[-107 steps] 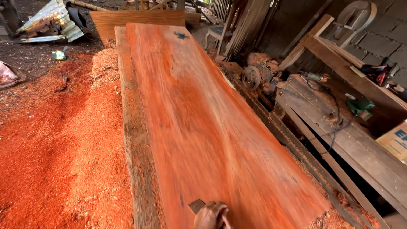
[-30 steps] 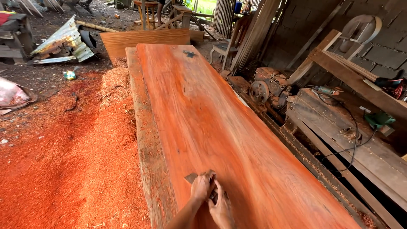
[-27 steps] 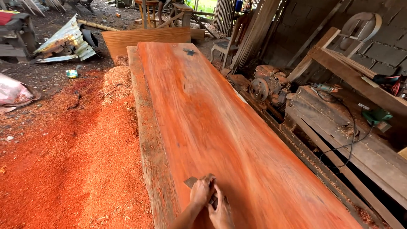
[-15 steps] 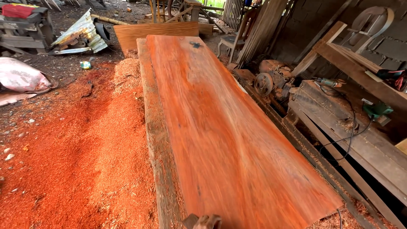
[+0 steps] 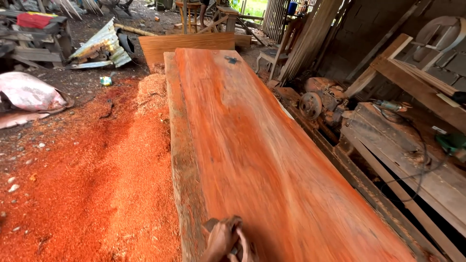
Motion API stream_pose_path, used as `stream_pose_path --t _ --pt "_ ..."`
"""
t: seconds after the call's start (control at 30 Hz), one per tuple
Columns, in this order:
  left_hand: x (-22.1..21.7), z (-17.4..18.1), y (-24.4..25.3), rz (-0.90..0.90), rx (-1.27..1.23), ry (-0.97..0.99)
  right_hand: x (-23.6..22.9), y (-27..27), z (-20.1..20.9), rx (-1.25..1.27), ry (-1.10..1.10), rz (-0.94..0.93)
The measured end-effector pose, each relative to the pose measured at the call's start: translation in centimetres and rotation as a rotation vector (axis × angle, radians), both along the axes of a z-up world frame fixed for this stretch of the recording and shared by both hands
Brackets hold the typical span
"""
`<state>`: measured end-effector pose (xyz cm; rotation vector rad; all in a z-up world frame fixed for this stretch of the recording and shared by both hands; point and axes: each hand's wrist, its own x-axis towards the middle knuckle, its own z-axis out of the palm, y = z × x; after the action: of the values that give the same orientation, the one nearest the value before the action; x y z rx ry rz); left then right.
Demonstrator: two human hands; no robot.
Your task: Scraping the surface of a large wooden plank with a hand tool to refine the surface.
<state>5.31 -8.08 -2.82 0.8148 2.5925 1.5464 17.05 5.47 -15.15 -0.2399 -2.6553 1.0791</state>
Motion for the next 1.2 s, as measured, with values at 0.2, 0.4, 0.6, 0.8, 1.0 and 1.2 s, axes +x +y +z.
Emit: stream_pose_path --t 0.2,0.4,0.6,0.8,1.0,1.2 --pt "-14.2 3.1 1.3 0.04 -0.119 -0.096 -17.0 -1.6 9.3 -0.055 -0.08 -0.073" --pt "-24.8 0.2 3.8 0.023 -0.089 -0.009 -24.8 -1.4 13.2 -0.09 -0.001 -0.083" --pt "-25.0 0.6 4.4 0.056 -0.123 -0.101 -24.7 -2.0 14.0 -0.13 -0.087 -0.167" --pt "-15.9 1.7 2.1 0.114 -0.102 0.021 -16.6 -3.5 14.1 -0.148 -0.053 -0.129" --pt "-2.7 2.4 0.7 0.094 -0.094 -0.047 -4.5 -2.7 9.4 -0.117 -0.088 -0.055" --pt "13.0 2.0 0.5 0.024 -0.089 -0.016 12.0 -0.1 1.8 0.013 0.135 0.033"
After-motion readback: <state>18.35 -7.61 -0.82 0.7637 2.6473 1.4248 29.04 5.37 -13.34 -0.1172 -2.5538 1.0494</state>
